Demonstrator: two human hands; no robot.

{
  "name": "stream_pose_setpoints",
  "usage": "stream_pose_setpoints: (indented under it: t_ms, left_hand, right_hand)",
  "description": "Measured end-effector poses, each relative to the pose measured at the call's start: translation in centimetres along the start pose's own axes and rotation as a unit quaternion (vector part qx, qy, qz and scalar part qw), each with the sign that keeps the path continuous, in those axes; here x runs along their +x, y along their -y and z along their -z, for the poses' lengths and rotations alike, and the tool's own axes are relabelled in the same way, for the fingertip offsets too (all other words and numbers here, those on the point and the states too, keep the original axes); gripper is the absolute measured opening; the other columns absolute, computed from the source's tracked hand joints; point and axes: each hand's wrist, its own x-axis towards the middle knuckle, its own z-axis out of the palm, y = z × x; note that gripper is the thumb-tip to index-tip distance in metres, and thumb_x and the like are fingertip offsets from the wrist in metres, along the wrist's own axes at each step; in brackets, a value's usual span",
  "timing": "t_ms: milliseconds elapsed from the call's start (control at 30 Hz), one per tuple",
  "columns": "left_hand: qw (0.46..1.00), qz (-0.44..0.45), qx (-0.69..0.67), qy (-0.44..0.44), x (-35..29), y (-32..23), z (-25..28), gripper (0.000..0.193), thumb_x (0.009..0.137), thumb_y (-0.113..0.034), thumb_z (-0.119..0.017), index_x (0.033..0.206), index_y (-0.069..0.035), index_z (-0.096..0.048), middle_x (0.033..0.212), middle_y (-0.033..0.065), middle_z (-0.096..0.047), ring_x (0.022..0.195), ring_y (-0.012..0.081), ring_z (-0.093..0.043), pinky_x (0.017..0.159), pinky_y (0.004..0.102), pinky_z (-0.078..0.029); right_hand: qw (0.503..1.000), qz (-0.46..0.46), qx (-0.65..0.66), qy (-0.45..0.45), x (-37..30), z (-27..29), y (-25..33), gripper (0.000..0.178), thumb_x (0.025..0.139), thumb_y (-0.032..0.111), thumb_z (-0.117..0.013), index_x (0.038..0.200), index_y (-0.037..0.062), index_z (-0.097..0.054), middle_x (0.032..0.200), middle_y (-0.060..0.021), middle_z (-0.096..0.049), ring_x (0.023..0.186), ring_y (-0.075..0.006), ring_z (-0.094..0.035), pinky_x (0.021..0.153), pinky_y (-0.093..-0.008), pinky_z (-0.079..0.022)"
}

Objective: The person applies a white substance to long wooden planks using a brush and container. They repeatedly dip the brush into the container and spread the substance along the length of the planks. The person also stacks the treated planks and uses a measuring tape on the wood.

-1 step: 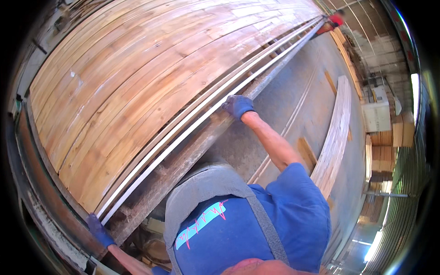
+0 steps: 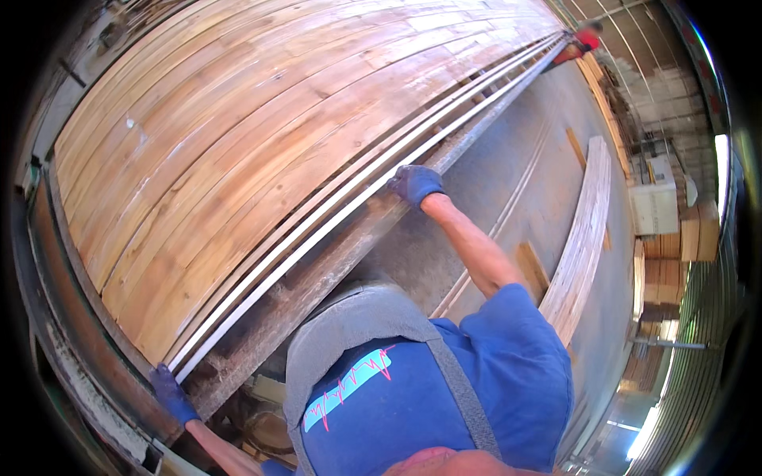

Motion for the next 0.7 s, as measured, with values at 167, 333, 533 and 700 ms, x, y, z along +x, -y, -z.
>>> stream_pose_setpoints:
  t_ms: [167, 333, 533, 700]
  left_hand:
    - [0.943, -0.013, -0.334, -0.003, -0.2, 9.7, -1.5, 0.053, 0.099, -0.027, -0.048, 0.141, 0.005, -0.038, 0.147, 0.0158, -0.04, 0.131, 0.0244, -0.042, 0.111, 0.0368, -0.031]
    - [0.909, 0.067, -0.408, 0.044, -2.2, 3.9, 0.7, 0.054, 0.096, -0.014, -0.049, 0.146, -0.001, -0.034, 0.149, 0.0086, -0.037, 0.132, 0.0213, -0.041, 0.109, 0.0357, -0.032]
    - [0.893, 0.118, -0.43, 0.062, -3.3, 1.8, 2.3, 0.052, 0.089, -0.013, -0.055, 0.139, -0.006, -0.046, 0.136, 0.005, -0.05, 0.116, 0.0192, -0.05, 0.096, 0.0351, -0.044]
    - [0.873, 0.202, -0.44, 0.067, -2.9, 0.6, 3.6, 0.039, 0.091, -0.019, -0.062, 0.129, -0.014, -0.058, 0.12, 0.0005, -0.06, 0.105, 0.0141, -0.056, 0.086, 0.0328, -0.05]
  right_hand:
    - [0.997, 0.058, 0.055, -0.007, 1.6, 1.0, 0.9, 0.043, 0.08, 0.05, -0.062, 0.094, 0.01, -0.071, 0.098, -0.0189, -0.068, 0.094, -0.0381, -0.064, 0.082, -0.0464, -0.05]
    - [0.981, 0.031, 0.178, -0.064, 0.6, 1.0, 2.2, 0.042, 0.082, 0.044, -0.062, 0.093, 0.0049, -0.071, 0.095, -0.0226, -0.067, 0.094, -0.0374, -0.065, 0.08, -0.0453, -0.051]
    - [0.971, 0.059, 0.217, -0.079, 4.6, -5.2, 0.4, 0.034, 0.082, 0.028, -0.065, 0.089, -0.0049, -0.069, 0.089, -0.0242, -0.069, 0.074, -0.0308, -0.068, 0.064, -0.0408, -0.052]
    - [0.742, -0.194, 0.641, 0.009, 2.2, -3.9, 3.2, 0.011, 0.086, 0.018, -0.068, 0.087, 0.0076, -0.066, 0.069, -0.0053, -0.062, 0.046, -0.0113, -0.049, 0.04, -0.0263, -0.036]
